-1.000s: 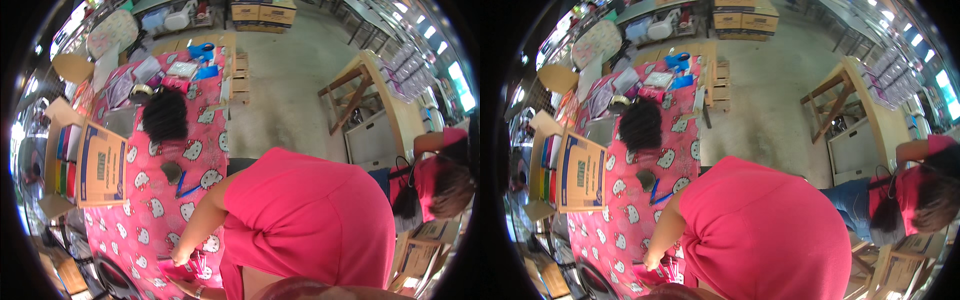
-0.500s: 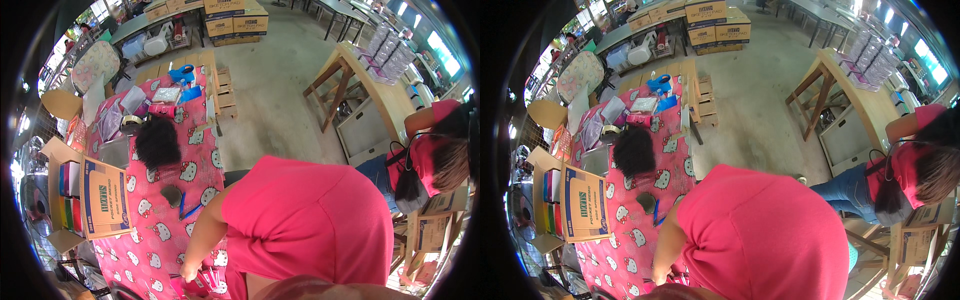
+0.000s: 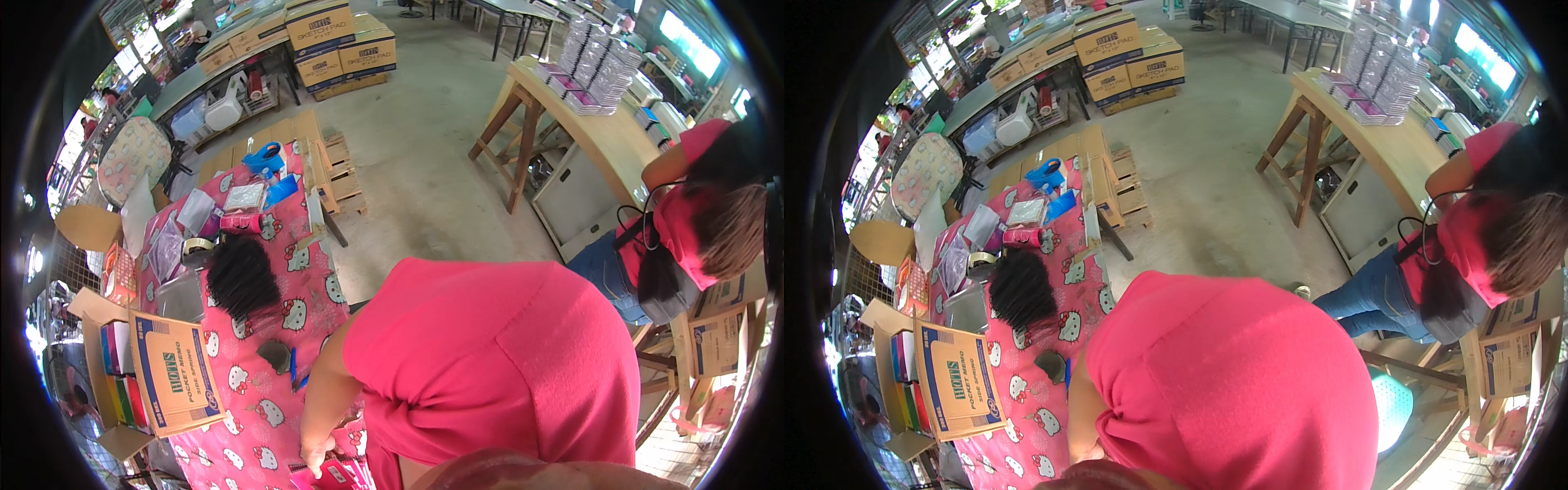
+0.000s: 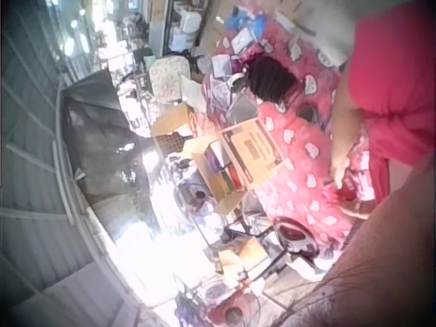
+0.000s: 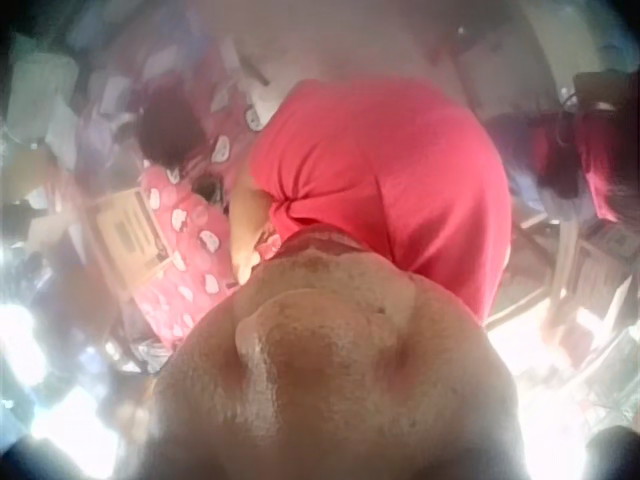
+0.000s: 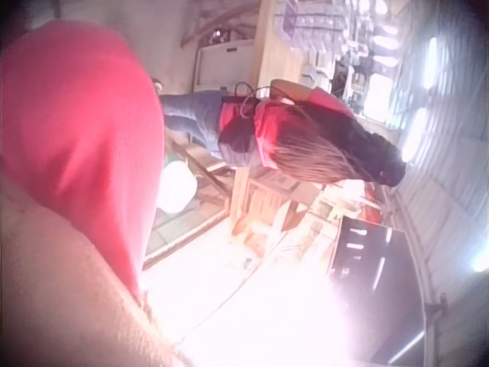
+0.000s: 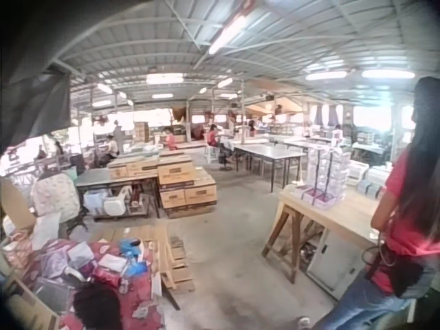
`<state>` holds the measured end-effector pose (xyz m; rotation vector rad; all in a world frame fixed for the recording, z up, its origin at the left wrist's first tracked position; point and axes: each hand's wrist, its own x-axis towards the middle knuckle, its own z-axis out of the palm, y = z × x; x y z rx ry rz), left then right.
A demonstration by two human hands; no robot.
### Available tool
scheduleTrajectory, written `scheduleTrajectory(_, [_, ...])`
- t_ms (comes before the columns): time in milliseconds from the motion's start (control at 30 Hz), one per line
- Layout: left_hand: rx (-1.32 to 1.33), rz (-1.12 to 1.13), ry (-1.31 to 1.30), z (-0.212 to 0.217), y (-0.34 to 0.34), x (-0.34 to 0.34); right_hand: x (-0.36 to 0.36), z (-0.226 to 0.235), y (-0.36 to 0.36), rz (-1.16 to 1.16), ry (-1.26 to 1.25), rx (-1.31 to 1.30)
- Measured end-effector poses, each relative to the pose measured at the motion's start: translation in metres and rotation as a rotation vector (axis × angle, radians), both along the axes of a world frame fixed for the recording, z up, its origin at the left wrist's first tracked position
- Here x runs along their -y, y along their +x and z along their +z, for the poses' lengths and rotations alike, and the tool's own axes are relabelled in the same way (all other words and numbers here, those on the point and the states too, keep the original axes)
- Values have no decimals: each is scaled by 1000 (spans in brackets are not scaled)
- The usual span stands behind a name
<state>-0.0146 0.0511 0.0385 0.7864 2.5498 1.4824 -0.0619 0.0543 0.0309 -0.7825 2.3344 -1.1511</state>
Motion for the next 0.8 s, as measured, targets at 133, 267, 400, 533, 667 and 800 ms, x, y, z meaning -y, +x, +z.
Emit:
scheduleTrajectory(133, [25, -36, 14, -1, -4, -2, -1, -2, -4, -34, -13, 17])
scheduleTrajectory(267, [46, -55, 23, -4, -8, -2, 2, -5, -4, -46, -24, 30])
scheduleTrajectory(400, [75, -69, 35, -7, -9, -3, 1, -12, -4, -63, -32, 35])
scheduleTrajectory(533, [103, -86, 44, -9, -12, -1, 3, -14, -6, -93, -48, 49])
scheduleTrajectory(667, [126, -99, 66, -10, -13, -3, -1, -18, -3, -110, -37, 59])
scheduleTrajectory(800, [145, -104, 79, -9, -15, -2, -4, -18, -1, -106, -40, 62])
